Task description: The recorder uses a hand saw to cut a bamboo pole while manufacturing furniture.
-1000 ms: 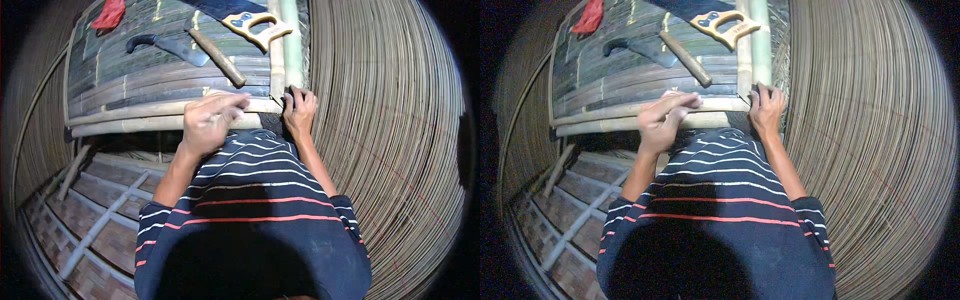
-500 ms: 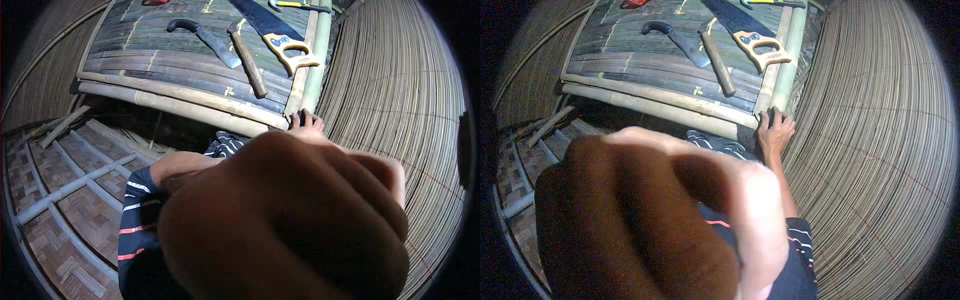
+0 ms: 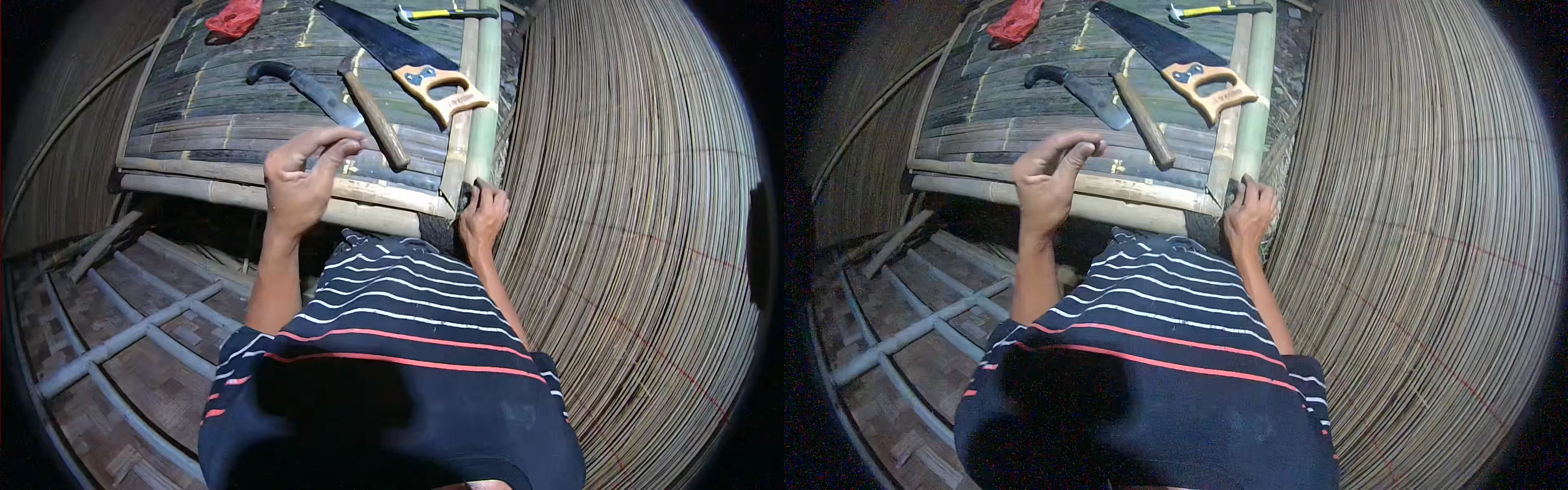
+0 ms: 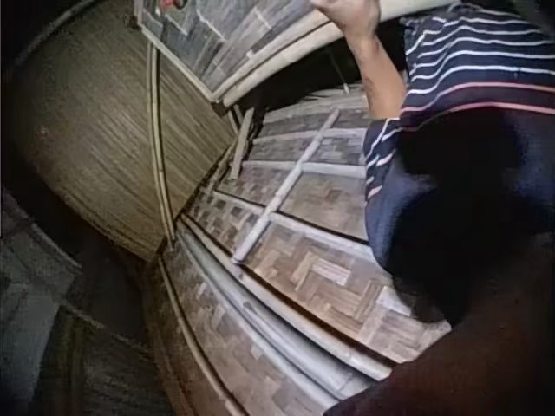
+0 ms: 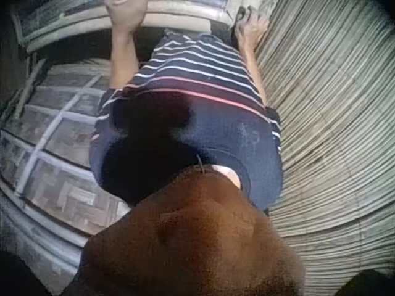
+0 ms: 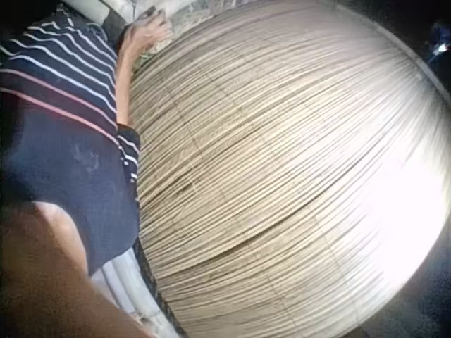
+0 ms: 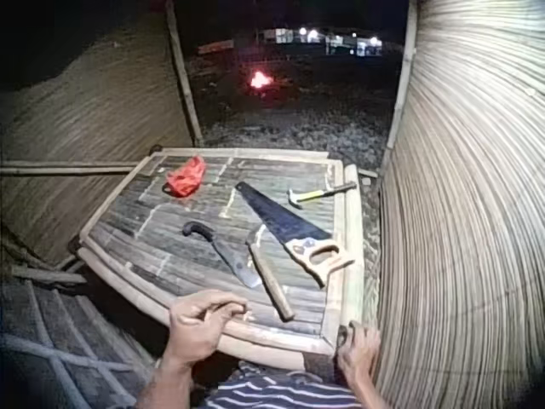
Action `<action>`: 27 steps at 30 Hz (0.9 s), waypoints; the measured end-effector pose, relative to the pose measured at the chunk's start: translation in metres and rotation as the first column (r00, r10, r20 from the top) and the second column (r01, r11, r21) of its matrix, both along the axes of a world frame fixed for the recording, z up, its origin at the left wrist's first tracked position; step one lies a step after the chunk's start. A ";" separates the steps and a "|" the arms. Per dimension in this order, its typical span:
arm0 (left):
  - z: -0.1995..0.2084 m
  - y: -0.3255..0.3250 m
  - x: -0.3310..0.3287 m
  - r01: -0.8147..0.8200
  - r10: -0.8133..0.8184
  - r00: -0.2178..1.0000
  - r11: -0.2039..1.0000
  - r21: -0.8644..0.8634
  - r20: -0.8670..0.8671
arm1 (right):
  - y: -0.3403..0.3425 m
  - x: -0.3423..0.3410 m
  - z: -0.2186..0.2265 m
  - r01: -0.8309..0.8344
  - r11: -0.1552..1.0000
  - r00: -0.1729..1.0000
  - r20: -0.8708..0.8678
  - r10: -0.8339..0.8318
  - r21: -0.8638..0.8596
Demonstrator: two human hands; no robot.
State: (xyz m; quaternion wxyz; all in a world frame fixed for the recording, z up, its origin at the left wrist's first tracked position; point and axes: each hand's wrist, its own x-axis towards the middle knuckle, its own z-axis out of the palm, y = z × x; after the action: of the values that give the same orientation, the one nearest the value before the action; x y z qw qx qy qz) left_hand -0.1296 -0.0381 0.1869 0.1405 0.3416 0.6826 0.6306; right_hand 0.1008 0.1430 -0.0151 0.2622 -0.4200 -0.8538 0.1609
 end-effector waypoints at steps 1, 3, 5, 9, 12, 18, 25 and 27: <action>-0.021 -0.009 -0.002 0.013 -0.013 1.000 1.000 -0.011 0.007 | 0.001 -0.001 0.001 0.013 1.000 1.000 0.007 -0.013 -0.011; -0.058 -0.027 -0.004 -0.107 0.127 0.990 0.963 -0.248 0.066 | 0.004 -0.001 0.000 -0.003 1.000 1.000 -0.025 0.003 0.012; -0.082 -0.038 -0.002 -0.103 0.110 0.994 0.946 -0.307 0.005 | 0.004 -0.001 -0.002 0.004 1.000 1.000 -0.025 -0.004 0.007; -0.110 -0.038 0.012 -0.076 0.044 0.996 0.897 -0.435 -0.083 | 0.005 0.002 -0.004 0.002 1.000 1.000 -0.020 -0.002 0.012; -0.129 -0.032 0.021 0.022 -0.124 0.969 0.904 -0.427 -0.212 | 0.002 0.002 0.000 0.003 1.000 1.000 0.002 -0.003 -0.017; -0.167 -0.009 0.040 0.063 -0.276 0.868 0.887 -0.458 -0.414 | 0.000 0.004 -0.007 0.012 1.000 0.999 -0.035 -0.013 -0.028; -0.191 -0.008 0.045 0.080 -0.382 0.794 0.836 -0.542 -0.472 | 0.001 0.003 -0.003 0.018 0.999 1.000 -0.021 -0.019 -0.034; -0.194 -0.008 0.043 0.081 -0.393 0.763 0.846 -0.527 -0.514 | 0.000 0.003 -0.003 0.021 0.999 1.000 -0.010 -0.021 -0.034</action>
State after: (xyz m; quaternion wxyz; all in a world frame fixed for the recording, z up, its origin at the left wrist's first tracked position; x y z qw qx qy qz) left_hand -0.0871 -0.0459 -0.0071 0.0758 0.5655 0.7730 0.2773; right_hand 0.1035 0.1434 -0.0183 0.2612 -0.4323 -0.8452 0.1746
